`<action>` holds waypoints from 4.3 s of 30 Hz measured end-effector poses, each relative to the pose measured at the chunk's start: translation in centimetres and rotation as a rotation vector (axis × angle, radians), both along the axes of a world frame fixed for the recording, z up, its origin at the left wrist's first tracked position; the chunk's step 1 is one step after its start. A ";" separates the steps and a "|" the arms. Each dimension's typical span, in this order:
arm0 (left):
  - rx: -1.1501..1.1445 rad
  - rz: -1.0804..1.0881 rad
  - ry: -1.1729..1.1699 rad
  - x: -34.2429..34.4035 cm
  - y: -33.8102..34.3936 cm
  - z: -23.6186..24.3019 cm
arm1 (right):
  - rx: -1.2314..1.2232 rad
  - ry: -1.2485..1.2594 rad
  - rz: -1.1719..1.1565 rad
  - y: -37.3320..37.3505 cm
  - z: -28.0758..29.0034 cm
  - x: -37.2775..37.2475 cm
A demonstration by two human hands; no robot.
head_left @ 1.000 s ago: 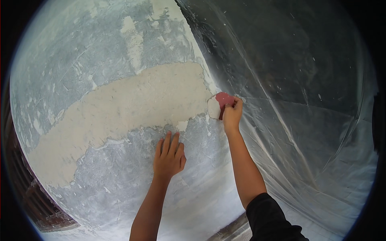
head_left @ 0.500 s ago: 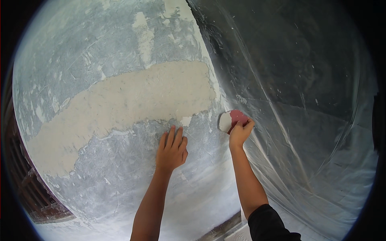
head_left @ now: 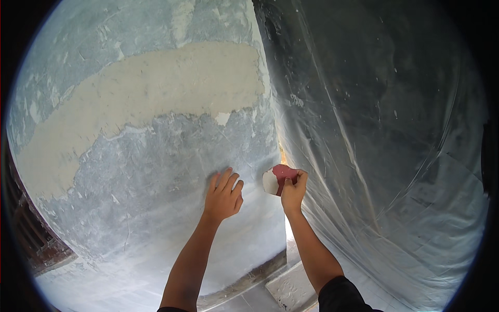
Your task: The person applies wall putty to a wall using a putty knife, smoothing the putty over a damaged area.
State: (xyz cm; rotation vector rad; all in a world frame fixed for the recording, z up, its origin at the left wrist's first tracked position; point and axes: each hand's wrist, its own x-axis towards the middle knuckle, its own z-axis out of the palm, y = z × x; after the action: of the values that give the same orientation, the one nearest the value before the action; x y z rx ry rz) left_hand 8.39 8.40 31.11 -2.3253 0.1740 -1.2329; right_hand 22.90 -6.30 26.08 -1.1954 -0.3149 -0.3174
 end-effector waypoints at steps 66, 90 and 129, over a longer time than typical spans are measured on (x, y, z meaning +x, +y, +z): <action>-1.218 0.159 0.914 -19.4 -20.3 -52.0 | -1.300 0.398 0.150 -19.7 -49.3 -17.4; -1.135 0.220 0.863 -19.5 -15.7 -46.7 | -0.510 0.970 0.560 -20.5 -47.4 -16.8; 0.155 0.147 -0.026 2.6 1.8 10.9 | 0.338 -0.150 0.552 -2.1 10.4 2.3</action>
State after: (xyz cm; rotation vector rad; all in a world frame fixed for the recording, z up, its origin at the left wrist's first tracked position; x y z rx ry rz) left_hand 10.99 10.19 41.99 -2.1480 0.0844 -1.1356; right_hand 25.19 -8.40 36.52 -0.7158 -0.6762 0.0255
